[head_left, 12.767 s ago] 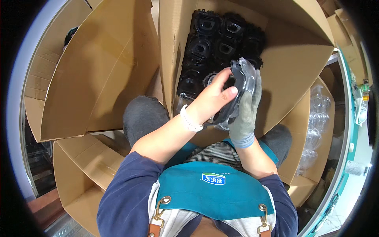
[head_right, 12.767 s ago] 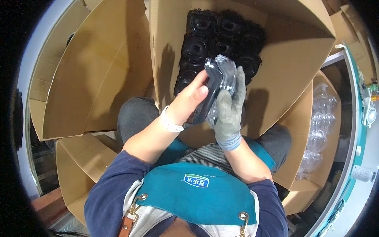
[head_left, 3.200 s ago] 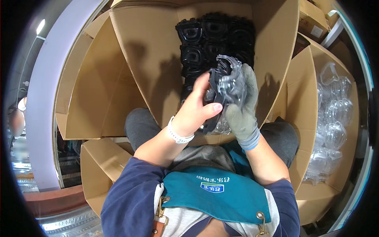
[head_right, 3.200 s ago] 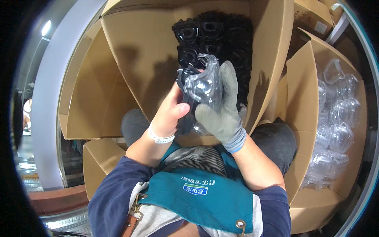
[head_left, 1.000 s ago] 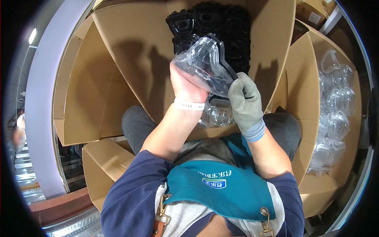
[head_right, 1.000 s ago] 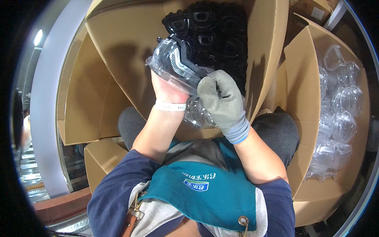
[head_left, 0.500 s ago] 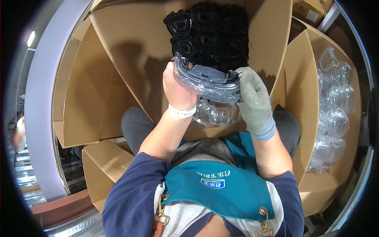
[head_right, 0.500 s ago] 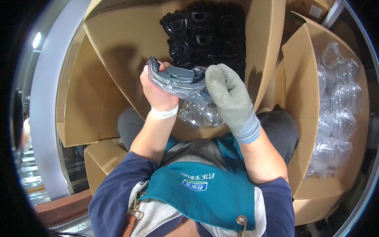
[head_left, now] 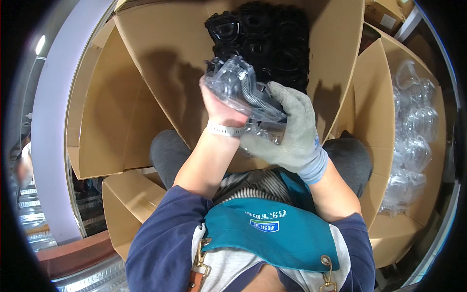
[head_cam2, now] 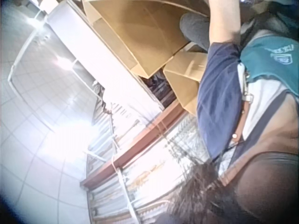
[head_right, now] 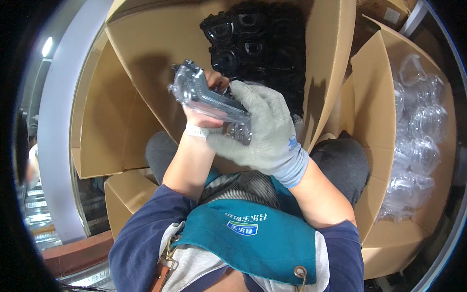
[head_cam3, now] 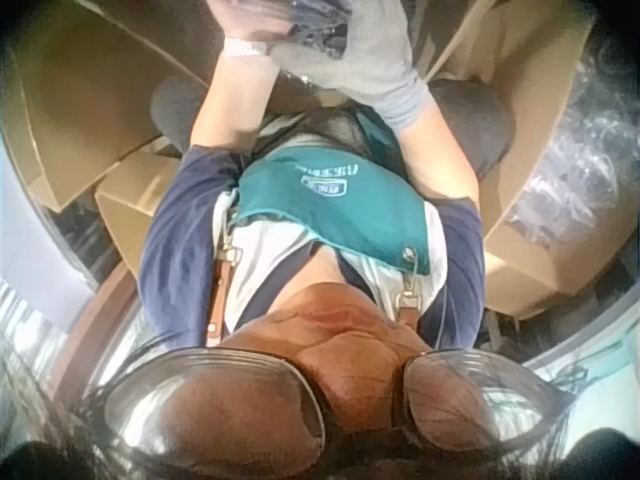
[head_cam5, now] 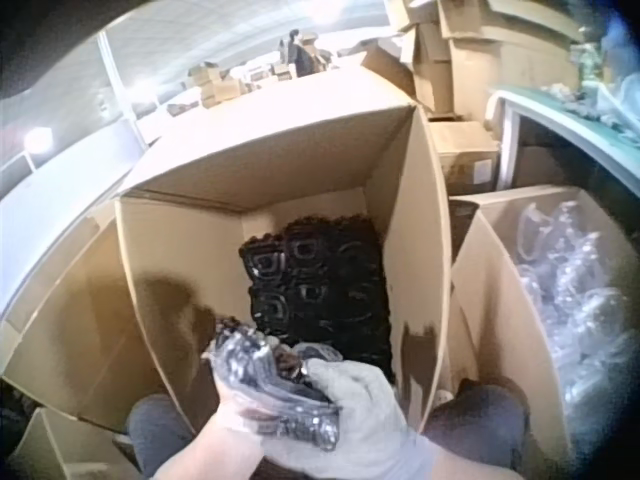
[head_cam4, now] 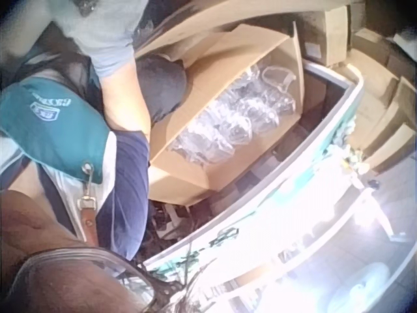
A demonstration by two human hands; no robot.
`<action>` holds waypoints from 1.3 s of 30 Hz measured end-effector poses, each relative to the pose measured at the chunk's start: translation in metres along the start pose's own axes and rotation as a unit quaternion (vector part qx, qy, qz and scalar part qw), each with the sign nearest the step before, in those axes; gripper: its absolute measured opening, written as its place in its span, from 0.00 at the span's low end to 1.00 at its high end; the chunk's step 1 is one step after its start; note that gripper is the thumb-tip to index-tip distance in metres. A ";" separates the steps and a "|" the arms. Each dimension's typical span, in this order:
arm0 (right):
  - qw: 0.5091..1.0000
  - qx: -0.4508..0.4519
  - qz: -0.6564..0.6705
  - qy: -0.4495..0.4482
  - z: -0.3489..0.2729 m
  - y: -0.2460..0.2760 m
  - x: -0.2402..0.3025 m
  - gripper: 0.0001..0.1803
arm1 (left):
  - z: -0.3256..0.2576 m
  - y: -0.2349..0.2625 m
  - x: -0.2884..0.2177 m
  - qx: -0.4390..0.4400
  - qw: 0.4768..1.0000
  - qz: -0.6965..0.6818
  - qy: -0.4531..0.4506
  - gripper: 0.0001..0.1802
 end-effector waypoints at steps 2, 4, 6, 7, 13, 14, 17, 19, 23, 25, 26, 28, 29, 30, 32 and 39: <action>0.998 0.007 -0.068 0.008 0.004 0.004 -0.004 0.35 | 0.005 0.022 0.004 -0.044 0.998 0.029 0.021 0.21; 0.993 0.064 -0.100 0.021 0.005 0.011 -0.011 0.31 | 0.001 0.020 0.002 -0.116 0.980 0.147 -0.066 0.25; 0.988 0.083 -0.127 0.042 0.007 0.010 -0.010 0.30 | 0.001 0.014 -0.019 -0.009 0.851 0.422 -0.313 0.38; 0.981 0.101 -0.154 0.065 0.007 0.008 -0.009 0.29 | -0.003 0.008 -0.029 0.059 0.700 0.597 -0.387 0.47; 0.986 0.018 -0.127 0.107 0.015 0.020 -0.004 0.34 | -0.009 0.003 -0.033 0.241 0.766 0.562 -0.198 0.45; 0.992 0.030 -0.109 0.048 0.016 0.020 -0.003 0.32 | -0.012 0.003 -0.032 0.248 0.789 0.519 -0.215 0.40; 0.994 0.067 -0.084 0.009 0.012 0.017 -0.015 0.30 | -0.015 -0.001 -0.038 0.267 0.740 0.568 -0.242 0.38; 0.984 0.144 -0.108 -0.008 0.009 0.012 -0.019 0.30 | -0.017 -0.001 -0.039 0.271 0.749 0.552 -0.248 0.38; 0.984 0.061 -0.118 0.116 0.006 0.003 -0.017 0.29 | -0.019 -0.012 -0.045 0.273 0.735 0.559 -0.270 0.39; 0.986 0.042 -0.103 0.121 0.002 0.002 -0.016 0.28 | -0.023 -0.024 -0.045 0.250 0.705 0.598 -0.289 0.41; 0.988 0.023 -0.088 0.121 0.001 0.002 -0.017 0.28 | -0.025 -0.035 -0.046 0.250 0.684 0.628 -0.274 0.42; 0.983 0.001 -0.088 0.161 -0.002 -0.004 -0.022 0.27 | -0.029 -0.039 -0.058 0.347 0.630 0.652 -0.241 0.44; 0.977 -0.021 -0.086 0.194 -0.005 -0.006 -0.020 0.25 | -0.030 -0.045 -0.052 0.342 0.629 0.653 -0.249 0.44; 0.977 -0.027 -0.069 0.201 -0.007 -0.006 -0.018 0.24 | -0.026 -0.050 -0.044 0.249 0.702 0.567 -0.352 0.47; 0.973 -0.063 -0.060 0.213 -0.009 -0.015 -0.017 0.24 | -0.024 -0.041 -0.046 0.182 0.814 0.443 -0.328 0.53; 0.936 -0.063 0.289 -0.190 -0.004 -0.078 -0.034 0.23 | -0.059 -0.010 -0.086 0.312 0.831 0.418 -0.194 0.45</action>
Point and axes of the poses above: each hand's wrist, its own z-axis towards the middle knuckle, its own y-axis out of the back of the hand, x = y × z, the point moved 3 cm from there along z, towards the middle knuckle, and after that the axes turned 13 degrees about x, right-handed, at the moved point
